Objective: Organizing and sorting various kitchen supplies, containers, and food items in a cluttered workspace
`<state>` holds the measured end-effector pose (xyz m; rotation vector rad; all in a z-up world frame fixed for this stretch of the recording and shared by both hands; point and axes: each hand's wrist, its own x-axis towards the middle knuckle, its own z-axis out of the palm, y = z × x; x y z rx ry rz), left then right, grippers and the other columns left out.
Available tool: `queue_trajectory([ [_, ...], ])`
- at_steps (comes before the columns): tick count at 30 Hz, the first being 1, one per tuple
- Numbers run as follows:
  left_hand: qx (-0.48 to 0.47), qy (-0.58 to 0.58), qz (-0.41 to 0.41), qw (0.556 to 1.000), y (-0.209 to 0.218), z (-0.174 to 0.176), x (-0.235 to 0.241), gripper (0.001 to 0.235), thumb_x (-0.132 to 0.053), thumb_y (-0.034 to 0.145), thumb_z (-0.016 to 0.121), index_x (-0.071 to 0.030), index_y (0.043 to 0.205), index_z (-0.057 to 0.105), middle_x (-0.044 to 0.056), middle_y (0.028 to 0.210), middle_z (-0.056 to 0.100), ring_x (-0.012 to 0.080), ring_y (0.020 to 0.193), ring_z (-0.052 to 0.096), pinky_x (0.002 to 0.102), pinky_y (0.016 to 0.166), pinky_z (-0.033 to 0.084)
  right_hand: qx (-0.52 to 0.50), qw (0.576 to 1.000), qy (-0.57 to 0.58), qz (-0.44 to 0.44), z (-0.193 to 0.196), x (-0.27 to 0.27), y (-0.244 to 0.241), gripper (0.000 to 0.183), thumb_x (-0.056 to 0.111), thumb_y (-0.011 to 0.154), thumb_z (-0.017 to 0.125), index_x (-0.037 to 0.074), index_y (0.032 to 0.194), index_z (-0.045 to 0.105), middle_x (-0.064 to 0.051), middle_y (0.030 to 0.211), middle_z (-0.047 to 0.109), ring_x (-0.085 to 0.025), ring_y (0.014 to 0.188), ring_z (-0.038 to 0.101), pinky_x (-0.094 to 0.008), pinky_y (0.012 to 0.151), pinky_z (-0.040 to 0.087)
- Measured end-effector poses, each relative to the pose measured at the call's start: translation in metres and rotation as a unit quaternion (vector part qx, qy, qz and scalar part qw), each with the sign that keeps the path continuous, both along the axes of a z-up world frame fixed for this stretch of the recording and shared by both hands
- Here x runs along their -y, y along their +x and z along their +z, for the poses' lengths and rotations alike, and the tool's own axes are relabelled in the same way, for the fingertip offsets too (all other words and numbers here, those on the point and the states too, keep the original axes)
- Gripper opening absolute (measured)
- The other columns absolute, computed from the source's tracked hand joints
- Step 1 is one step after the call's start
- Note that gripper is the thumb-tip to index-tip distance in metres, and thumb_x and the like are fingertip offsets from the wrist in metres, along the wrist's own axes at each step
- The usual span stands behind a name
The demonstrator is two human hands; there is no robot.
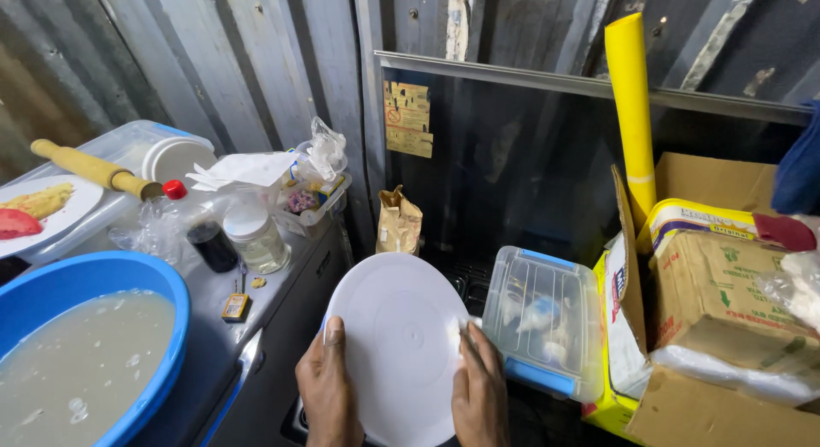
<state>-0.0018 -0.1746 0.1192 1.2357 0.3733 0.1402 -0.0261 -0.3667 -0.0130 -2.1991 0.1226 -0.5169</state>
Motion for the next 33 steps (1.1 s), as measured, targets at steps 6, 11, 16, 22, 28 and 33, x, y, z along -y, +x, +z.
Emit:
queue_trajectory([
  [6, 0.006, -0.002, 0.019, 1.000, -0.003, -0.003, 0.000, 0.053, -0.038, 0.113, 0.061, 0.007, 0.125, 0.085, 0.013, 0.110, 0.082, 0.0209, 0.104, 0.068, 0.040, 0.087, 0.055, 0.140, 0.989, 0.045, -0.018, 0.055, -0.026, -0.019, 0.036, -0.005, 0.098, 0.061, 0.008, 0.116, 0.089, -0.004, 0.111, 0.081, -0.021, 0.102, 0.082, -0.030, 0.087, 0.067],
  [11, -0.044, -0.071, 0.018, 0.996, -0.014, 0.003, 0.015, 0.051, -0.035, 0.111, 0.062, 0.008, 0.130, 0.083, 0.029, 0.105, 0.085, 0.0371, 0.088, 0.077, 0.051, 0.076, 0.063, 0.004, 0.901, 0.428, 0.062, 0.103, -0.052, -0.011, 0.023, -0.011, 0.090, 0.072, 0.003, 0.108, 0.073, -0.013, 0.096, 0.078, -0.024, 0.089, 0.079, -0.033, 0.081, 0.059],
  [16, -0.022, -0.016, -0.015, 1.000, -0.021, 0.005, 0.014, 0.055, -0.035, 0.110, 0.059, 0.007, 0.130, 0.087, 0.027, 0.105, 0.087, 0.0354, 0.094, 0.080, 0.048, 0.079, 0.064, 0.198, 0.980, -0.008, 0.023, 0.108, -0.056, -0.013, 0.014, -0.001, 0.097, 0.064, 0.012, 0.098, 0.070, -0.003, 0.100, 0.070, -0.025, 0.094, 0.067, -0.038, 0.082, 0.053],
  [22, 0.071, 0.075, -0.040, 0.994, -0.016, -0.038, 0.006, 0.052, -0.037, 0.115, 0.060, 0.003, 0.091, 0.082, 0.013, 0.080, 0.077, 0.0214, 0.080, 0.069, 0.041, 0.072, 0.057, 0.274, 0.955, -0.048, 0.100, 0.127, -0.075, -0.029, 0.026, -0.008, 0.100, 0.067, 0.000, 0.123, 0.076, -0.013, 0.112, 0.076, -0.032, 0.097, 0.073, -0.041, 0.085, 0.060],
  [28, 0.023, 0.150, -0.086, 0.985, -0.032, -0.027, 0.016, 0.045, -0.043, 0.111, 0.063, -0.006, 0.100, 0.087, 0.003, 0.078, 0.069, 0.0148, 0.076, 0.058, 0.036, 0.067, 0.048, 0.255, 0.960, -0.070, 0.092, 0.115, -0.041, 0.023, 0.040, -0.008, 0.103, 0.065, -0.004, 0.142, 0.074, -0.017, 0.112, 0.068, -0.034, 0.100, 0.069, -0.043, 0.084, 0.059],
  [33, -0.005, 0.159, -0.088, 0.983, -0.035, -0.015, 0.020, 0.050, -0.045, 0.107, 0.066, -0.003, 0.092, 0.090, 0.004, 0.074, 0.072, 0.0161, 0.076, 0.064, 0.035, 0.071, 0.051, 0.154, 0.986, -0.070, -0.007, 0.052, 0.008, 0.059, 0.042, 0.012, 0.111, 0.061, 0.003, 0.150, 0.073, -0.010, 0.110, 0.065, -0.028, 0.093, 0.070, -0.043, 0.071, 0.061],
])
